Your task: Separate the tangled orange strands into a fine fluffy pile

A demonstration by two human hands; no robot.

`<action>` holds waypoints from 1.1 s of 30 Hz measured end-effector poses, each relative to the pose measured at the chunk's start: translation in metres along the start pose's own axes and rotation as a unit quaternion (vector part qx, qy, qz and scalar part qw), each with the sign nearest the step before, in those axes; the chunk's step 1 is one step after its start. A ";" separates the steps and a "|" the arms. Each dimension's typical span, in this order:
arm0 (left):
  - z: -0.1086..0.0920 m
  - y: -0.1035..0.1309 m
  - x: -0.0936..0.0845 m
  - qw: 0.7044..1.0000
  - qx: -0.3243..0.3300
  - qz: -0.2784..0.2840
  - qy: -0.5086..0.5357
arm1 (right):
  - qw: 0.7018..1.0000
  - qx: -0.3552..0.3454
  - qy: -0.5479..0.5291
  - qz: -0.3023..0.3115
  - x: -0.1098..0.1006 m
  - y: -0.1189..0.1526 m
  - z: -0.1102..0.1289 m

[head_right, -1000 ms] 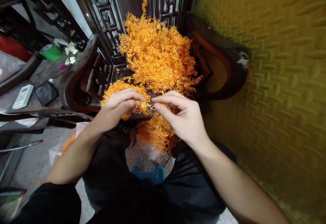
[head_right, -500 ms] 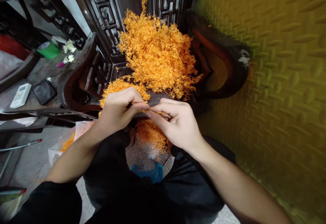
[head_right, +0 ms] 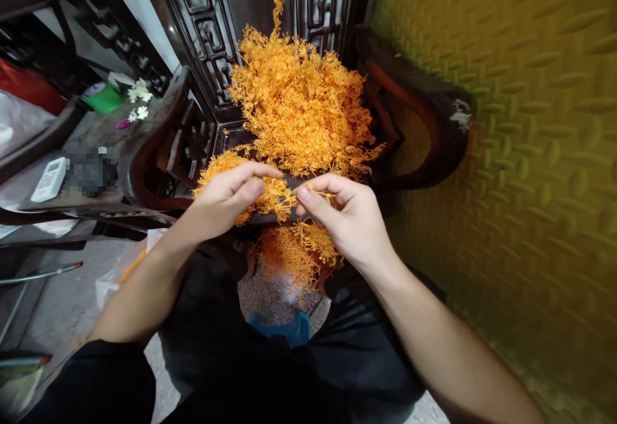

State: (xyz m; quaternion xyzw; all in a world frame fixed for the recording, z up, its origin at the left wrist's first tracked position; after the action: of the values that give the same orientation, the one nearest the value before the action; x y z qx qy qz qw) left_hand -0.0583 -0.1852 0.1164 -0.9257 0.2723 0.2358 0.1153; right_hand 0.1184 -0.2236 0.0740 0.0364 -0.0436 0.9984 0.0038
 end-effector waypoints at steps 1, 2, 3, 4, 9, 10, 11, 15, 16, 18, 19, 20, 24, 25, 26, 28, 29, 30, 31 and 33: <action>-0.003 0.000 0.001 1.000 0.009 0.001 -0.020 | 1.000 -0.008 0.011 -0.002 0.000 0.000 0.002; -0.005 0.001 0.002 0.999 0.022 -0.002 -0.037 | 1.000 -0.015 0.020 -0.003 0.001 0.000 0.003; -0.007 0.001 0.002 0.998 0.038 -0.012 -0.050 | 0.999 -0.019 0.028 -0.001 0.002 0.000 0.004; -0.009 0.001 0.002 0.996 0.054 -0.024 -0.061 | 0.999 -0.019 0.036 0.002 0.004 0.000 0.004; -0.017 0.004 0.012 0.988 0.107 -0.055 -0.097 | 0.994 0.006 0.103 0.043 0.012 0.000 0.002; -0.017 0.004 0.013 0.986 0.111 -0.065 -0.105 | 0.992 0.008 0.114 0.048 0.013 0.000 0.003; -0.018 0.003 0.012 0.984 0.111 -0.080 -0.113 | 0.991 0.008 0.122 0.047 0.012 0.000 0.004; -0.003 -0.004 -0.016 0.970 0.064 -0.206 -0.116 | 0.987 0.019 0.144 0.068 0.014 0.001 0.006; 0.003 -0.005 -0.029 0.962 0.045 -0.249 -0.102 | 0.985 0.027 0.147 0.089 0.016 0.003 0.003; 0.016 -0.006 -0.054 0.948 0.022 -0.314 -0.041 | 0.982 0.035 0.144 0.115 0.020 0.006 -0.002; 0.022 -0.007 -0.061 0.949 0.019 -0.315 0.005 | 0.984 0.034 0.133 0.110 0.018 0.006 -0.005; 0.027 -0.009 -0.062 0.955 0.015 -0.291 0.054 | 0.989 0.029 0.116 0.090 0.015 0.005 -0.007; 0.035 -0.012 -0.028 0.969 -0.039 -0.095 0.223 | 0.998 -0.016 0.053 -0.003 -0.003 -0.001 -0.008; 0.034 -0.011 -0.019 0.966 -0.052 -0.063 0.246 | 0.998 -0.033 0.053 -0.013 -0.005 -0.002 -0.006; 0.032 -0.009 -0.013 0.964 -0.060 -0.045 0.257 | 0.997 -0.053 0.059 -0.018 -0.006 -0.003 -0.004; 0.027 -0.007 -0.006 0.969 -0.064 -0.032 0.235 | 0.992 -0.091 0.079 -0.025 -0.006 -0.005 0.003; 0.024 -0.006 -0.004 0.977 -0.063 -0.027 0.201 | 0.990 -0.106 0.088 -0.028 -0.005 -0.005 0.005; 0.022 -0.006 -0.002 0.986 -0.061 -0.024 0.154 | 0.988 -0.118 0.096 -0.033 -0.004 -0.004 0.007; 0.019 -0.005 0.000 0.993 -0.061 -0.019 0.101 | 0.986 -0.127 0.101 -0.036 -0.003 -0.004 0.009; 0.016 -0.005 0.008 0.998 -0.057 -0.006 0.000 | 0.985 -0.134 0.104 -0.037 0.000 -0.004 0.010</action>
State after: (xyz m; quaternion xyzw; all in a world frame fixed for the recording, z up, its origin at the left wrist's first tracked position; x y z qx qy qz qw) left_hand -0.0558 -0.1795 0.0993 -0.9323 0.2532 0.2504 0.0633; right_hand 0.1193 -0.2209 0.0848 -0.0673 -0.1746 0.9811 0.0501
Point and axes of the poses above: each hand's wrist, its own y-axis away from the middle knuckle, its own x-axis out of the palm, z = x × y, the point moved 7 cm from there along -y, towards the middle knuckle, and after that the axes turned 3 degrees about -x, right-handed, at the moved point
